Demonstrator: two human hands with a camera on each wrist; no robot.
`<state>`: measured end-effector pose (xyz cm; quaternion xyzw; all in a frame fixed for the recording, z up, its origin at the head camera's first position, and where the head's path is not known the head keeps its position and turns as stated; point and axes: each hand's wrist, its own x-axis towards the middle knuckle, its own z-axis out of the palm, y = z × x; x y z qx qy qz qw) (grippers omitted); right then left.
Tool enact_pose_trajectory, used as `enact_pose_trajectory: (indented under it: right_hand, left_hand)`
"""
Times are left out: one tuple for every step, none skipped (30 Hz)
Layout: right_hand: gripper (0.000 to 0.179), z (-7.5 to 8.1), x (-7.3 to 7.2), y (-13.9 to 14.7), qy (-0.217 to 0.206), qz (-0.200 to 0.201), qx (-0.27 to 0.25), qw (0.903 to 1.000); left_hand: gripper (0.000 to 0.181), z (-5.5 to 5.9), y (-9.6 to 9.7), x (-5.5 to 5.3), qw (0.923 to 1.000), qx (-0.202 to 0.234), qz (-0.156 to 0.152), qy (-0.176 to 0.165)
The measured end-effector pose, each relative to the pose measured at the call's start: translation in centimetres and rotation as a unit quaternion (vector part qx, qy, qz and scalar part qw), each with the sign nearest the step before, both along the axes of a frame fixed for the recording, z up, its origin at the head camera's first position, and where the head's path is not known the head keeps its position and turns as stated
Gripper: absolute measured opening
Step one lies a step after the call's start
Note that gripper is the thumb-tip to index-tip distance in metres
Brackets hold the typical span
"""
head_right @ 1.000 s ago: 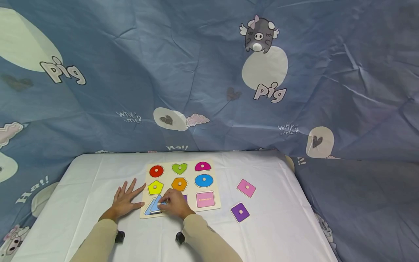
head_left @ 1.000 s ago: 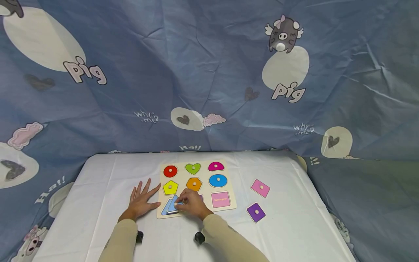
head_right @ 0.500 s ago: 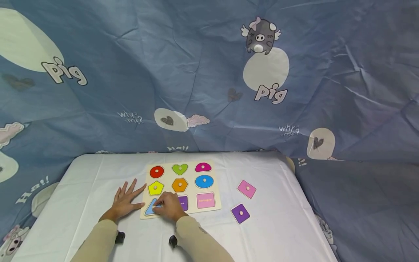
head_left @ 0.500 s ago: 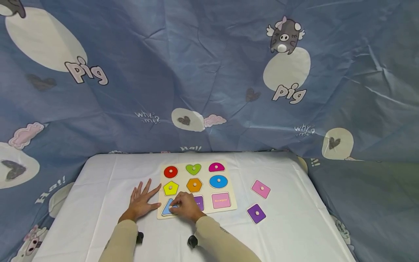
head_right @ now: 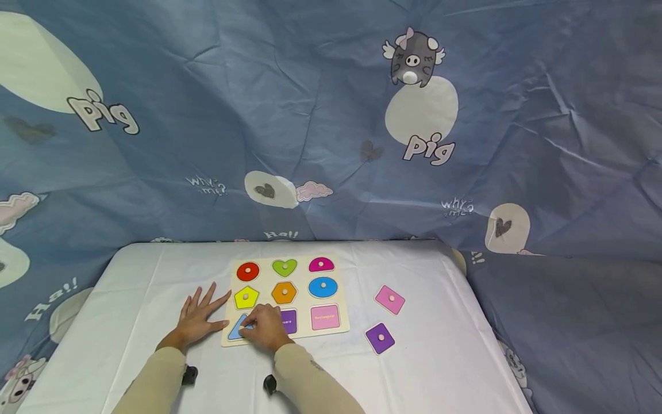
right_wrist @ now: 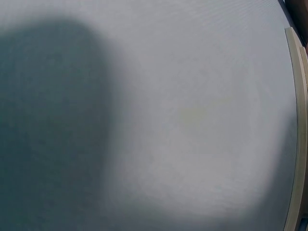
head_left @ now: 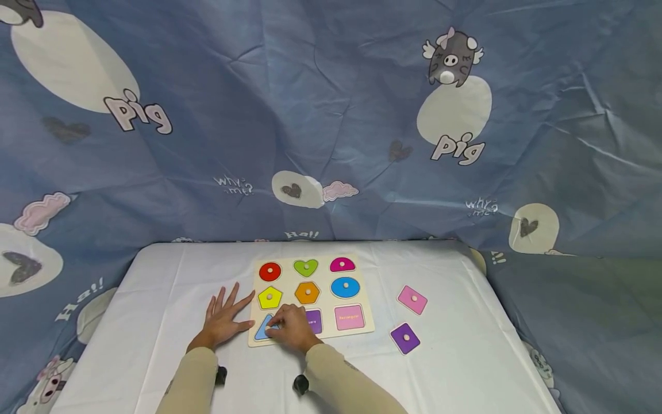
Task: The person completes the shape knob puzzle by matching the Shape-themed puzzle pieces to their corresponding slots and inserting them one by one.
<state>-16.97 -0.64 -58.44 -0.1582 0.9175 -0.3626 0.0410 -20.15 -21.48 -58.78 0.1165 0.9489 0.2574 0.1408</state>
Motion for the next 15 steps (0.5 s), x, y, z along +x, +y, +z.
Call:
enact_pose_trajectory:
  right_hand:
    - [0.010, -0.08, 0.02, -0.02, 0.001, -0.002, 0.001, 1.0000]
    - [0.010, -0.17, 0.05, -0.03, 0.002, -0.004, 0.002, 1.0000]
    - [0.010, -0.24, 0.09, -0.05, 0.004, -0.006, 0.004, 1.0000]
    - [0.010, -0.29, 0.15, -0.05, 0.005, -0.009, 0.005, 0.9999]
    - [0.010, -0.34, 0.20, -0.06, 0.006, -0.011, 0.006, 0.9999]
    - [0.011, -0.35, 0.26, -0.07, 0.008, -0.013, 0.008, 0.9998]
    - [0.011, -0.35, 0.31, -0.09, 0.010, -0.014, 0.010, 0.9998]
    - [0.011, -0.33, 0.34, -0.11, 0.012, -0.016, 0.012, 0.9997]
    - [0.011, -0.33, 0.38, -0.11, 0.017, -0.017, 0.014, 0.9996]
    - [0.011, -0.32, 0.39, -0.14, 0.017, -0.017, 0.013, 0.9996]
    - [0.011, -0.31, 0.41, -0.15, 0.018, -0.018, 0.014, 0.9996]
    - [0.011, -0.31, 0.41, -0.18, 0.019, -0.018, 0.015, 0.9995]
    - [0.011, -0.32, 0.40, -0.18, 0.018, -0.019, 0.016, 0.9995]
    - [0.010, -0.31, 0.39, -0.18, 0.018, -0.019, 0.017, 0.9995]
    - [0.011, -0.31, 0.39, -0.16, 0.017, -0.017, 0.020, 0.9995]
  left_hand:
    - [0.074, 0.00, 0.01, 0.00, 1.0000, 0.001, 0.000, 0.000]
    - [0.074, -0.02, 0.01, 0.01, 1.0000, 0.002, 0.001, 0.000]
    - [0.074, -0.04, 0.01, 0.02, 1.0000, 0.001, 0.000, 0.001]
    - [0.074, -0.06, 0.02, 0.02, 1.0000, 0.000, 0.000, 0.001]
    - [0.074, -0.08, 0.02, 0.03, 1.0000, 0.000, 0.000, 0.001]
    - [0.074, -0.09, 0.02, 0.03, 1.0000, 0.001, 0.001, 0.000]
    - [0.074, -0.10, 0.01, 0.03, 1.0000, 0.001, 0.000, 0.001]
    - [0.074, -0.12, 0.01, 0.03, 1.0000, 0.000, 0.000, 0.001]
    - [0.074, -0.15, 0.00, 0.02, 1.0000, -0.001, -0.001, 0.001]
    - [0.074, -0.15, -0.02, 0.01, 1.0000, -0.001, -0.001, 0.002]
    - [0.074, -0.16, -0.04, 0.00, 1.0000, 0.000, -0.001, 0.002]
    - [0.074, -0.16, -0.06, -0.01, 1.0000, 0.000, -0.001, 0.002]
    - [0.074, -0.15, -0.06, -0.01, 1.0000, 0.000, -0.002, 0.002]
    - [0.074, -0.14, -0.05, 0.00, 1.0000, -0.001, -0.001, 0.002]
    - [0.074, -0.13, -0.05, 0.02, 1.0000, -0.001, -0.001, 0.002]
